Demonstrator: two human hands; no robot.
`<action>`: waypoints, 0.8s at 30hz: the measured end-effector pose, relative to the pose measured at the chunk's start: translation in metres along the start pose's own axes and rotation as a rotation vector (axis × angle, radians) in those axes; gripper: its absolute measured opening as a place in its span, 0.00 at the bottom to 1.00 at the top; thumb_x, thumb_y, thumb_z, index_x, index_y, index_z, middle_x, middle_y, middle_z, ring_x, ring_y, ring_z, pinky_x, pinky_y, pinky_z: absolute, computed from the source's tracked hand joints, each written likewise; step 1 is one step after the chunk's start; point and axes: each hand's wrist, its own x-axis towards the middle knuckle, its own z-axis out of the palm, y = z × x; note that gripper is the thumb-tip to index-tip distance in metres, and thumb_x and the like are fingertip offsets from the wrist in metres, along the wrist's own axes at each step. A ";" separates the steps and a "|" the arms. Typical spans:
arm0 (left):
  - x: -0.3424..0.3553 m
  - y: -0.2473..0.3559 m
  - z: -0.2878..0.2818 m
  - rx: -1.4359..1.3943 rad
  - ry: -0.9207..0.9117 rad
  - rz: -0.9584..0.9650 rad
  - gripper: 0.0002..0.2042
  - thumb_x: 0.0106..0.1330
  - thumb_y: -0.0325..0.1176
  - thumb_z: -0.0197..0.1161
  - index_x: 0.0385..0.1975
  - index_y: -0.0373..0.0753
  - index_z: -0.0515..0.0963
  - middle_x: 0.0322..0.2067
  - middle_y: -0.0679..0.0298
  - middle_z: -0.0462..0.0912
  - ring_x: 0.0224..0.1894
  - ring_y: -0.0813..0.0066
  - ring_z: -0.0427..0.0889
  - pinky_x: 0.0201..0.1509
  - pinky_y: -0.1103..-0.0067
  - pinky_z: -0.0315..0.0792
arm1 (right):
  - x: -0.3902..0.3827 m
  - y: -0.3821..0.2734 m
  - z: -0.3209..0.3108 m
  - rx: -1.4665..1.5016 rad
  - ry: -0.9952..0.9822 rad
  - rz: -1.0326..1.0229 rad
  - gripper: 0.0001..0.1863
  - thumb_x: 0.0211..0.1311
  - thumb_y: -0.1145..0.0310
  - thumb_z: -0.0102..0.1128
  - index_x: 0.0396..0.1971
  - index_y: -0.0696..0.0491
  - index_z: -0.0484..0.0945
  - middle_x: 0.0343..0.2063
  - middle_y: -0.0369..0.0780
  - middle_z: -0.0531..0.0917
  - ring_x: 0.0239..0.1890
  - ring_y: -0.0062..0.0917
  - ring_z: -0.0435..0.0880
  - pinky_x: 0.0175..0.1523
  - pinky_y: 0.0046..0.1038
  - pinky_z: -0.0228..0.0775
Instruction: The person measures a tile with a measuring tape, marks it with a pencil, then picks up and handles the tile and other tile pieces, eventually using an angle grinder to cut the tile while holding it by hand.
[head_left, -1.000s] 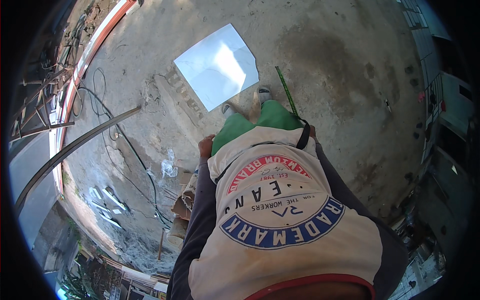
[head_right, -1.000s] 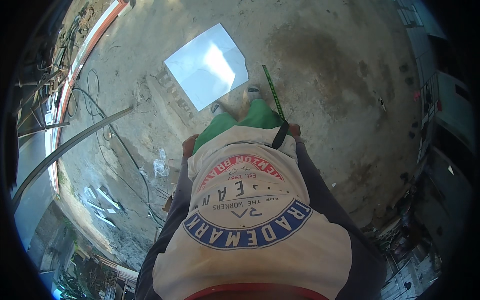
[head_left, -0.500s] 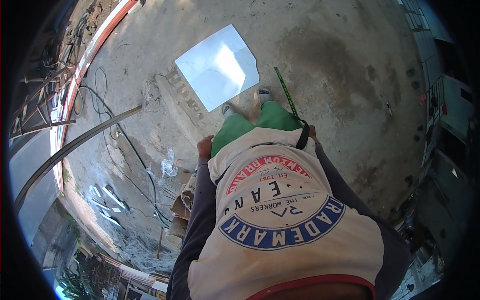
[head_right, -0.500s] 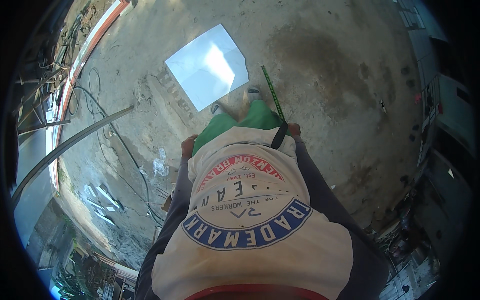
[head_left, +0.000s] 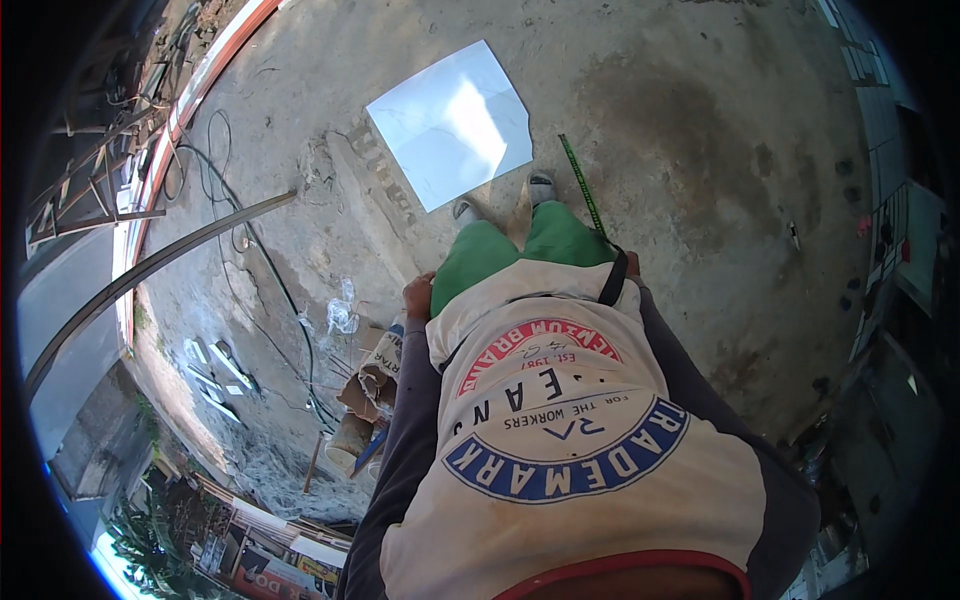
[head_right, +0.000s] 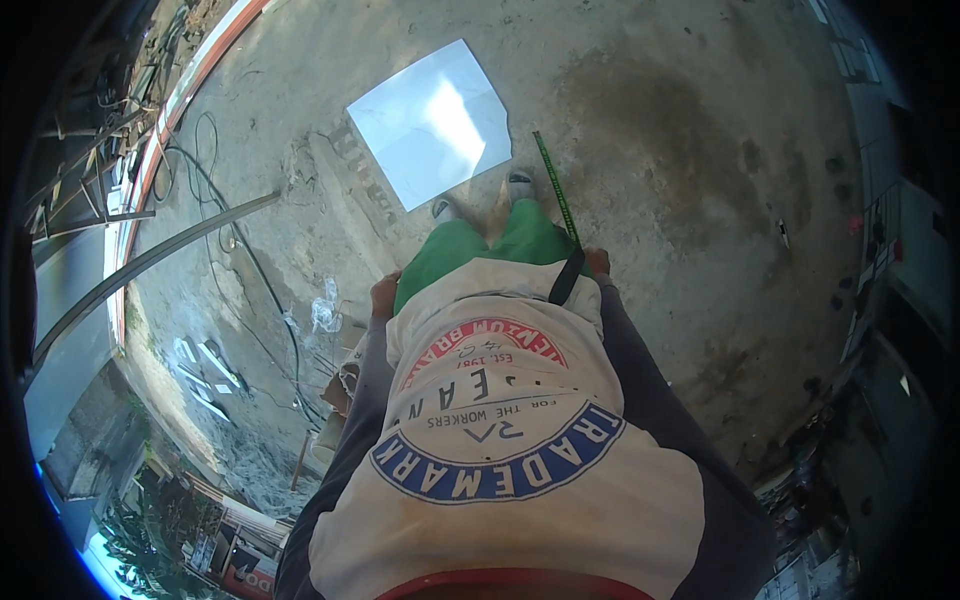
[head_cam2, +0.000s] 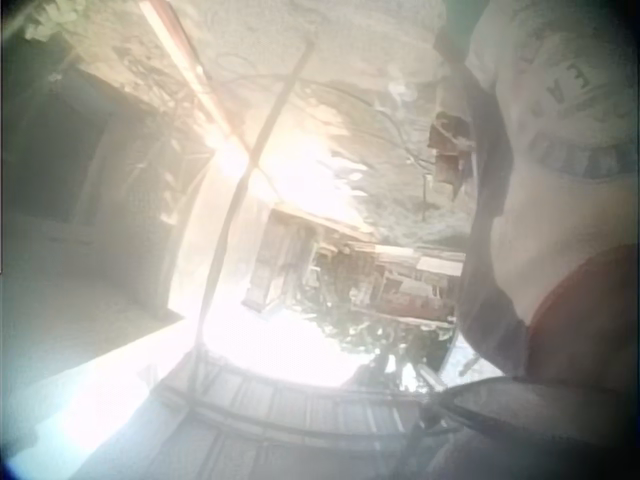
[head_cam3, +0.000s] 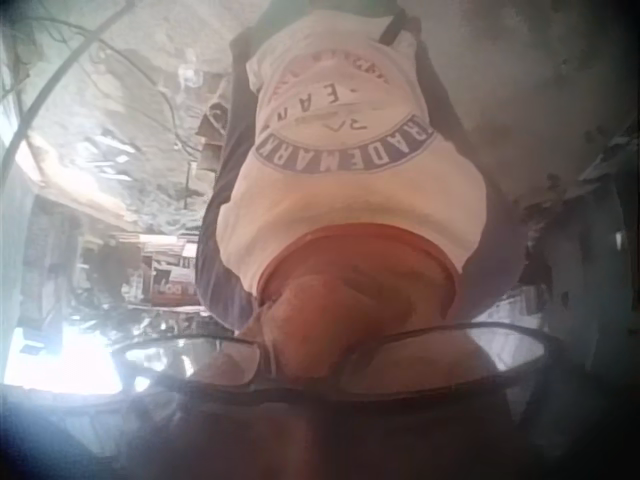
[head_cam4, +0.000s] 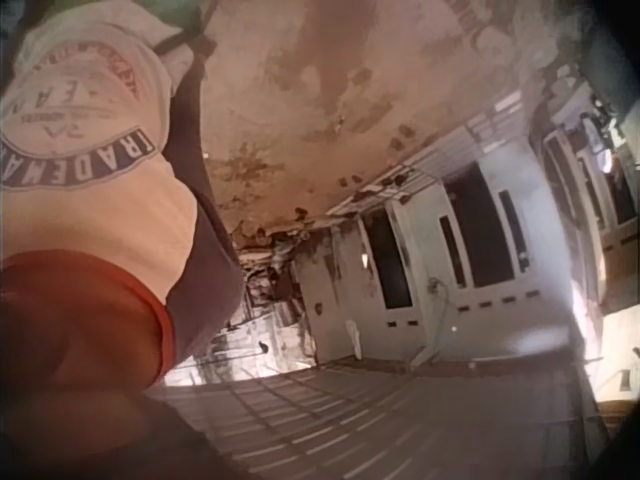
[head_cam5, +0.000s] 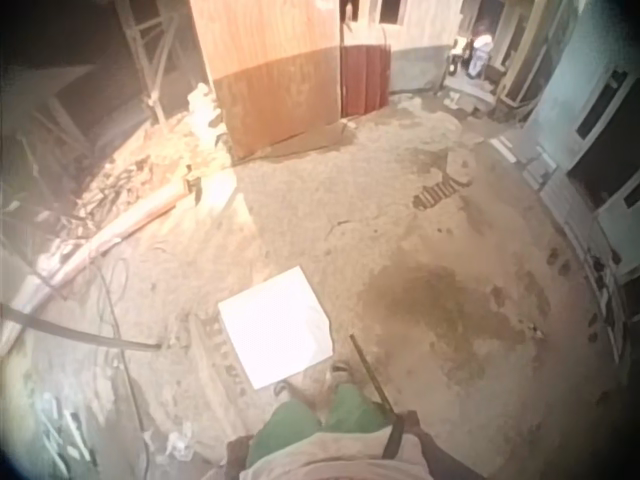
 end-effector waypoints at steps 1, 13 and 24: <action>-0.005 0.004 0.005 0.005 -0.010 -0.008 0.16 0.69 0.44 0.62 0.51 0.49 0.88 0.44 0.53 0.90 0.44 0.54 0.90 0.50 0.62 0.82 | 0.000 0.004 -0.003 0.011 -0.011 0.005 0.19 0.65 0.51 0.61 0.37 0.51 0.91 0.36 0.48 0.90 0.42 0.45 0.91 0.51 0.44 0.81; -0.036 0.064 0.061 0.215 -0.130 -0.065 0.11 0.75 0.36 0.54 0.49 0.42 0.81 0.32 0.56 0.88 0.35 0.58 0.91 0.36 0.63 0.83 | 0.042 0.033 -0.076 -0.092 -0.212 0.109 0.20 0.65 0.49 0.64 0.35 0.52 0.91 0.35 0.50 0.90 0.40 0.46 0.91 0.48 0.43 0.81; -0.059 0.067 0.097 -0.643 0.336 -0.497 0.17 0.67 0.35 0.56 0.43 0.37 0.90 0.49 0.47 0.89 0.47 0.51 0.89 0.56 0.64 0.79 | 0.164 0.081 -0.065 -0.264 -0.193 -0.442 0.24 0.66 0.41 0.60 0.23 0.47 0.85 0.21 0.47 0.85 0.26 0.50 0.85 0.32 0.51 0.71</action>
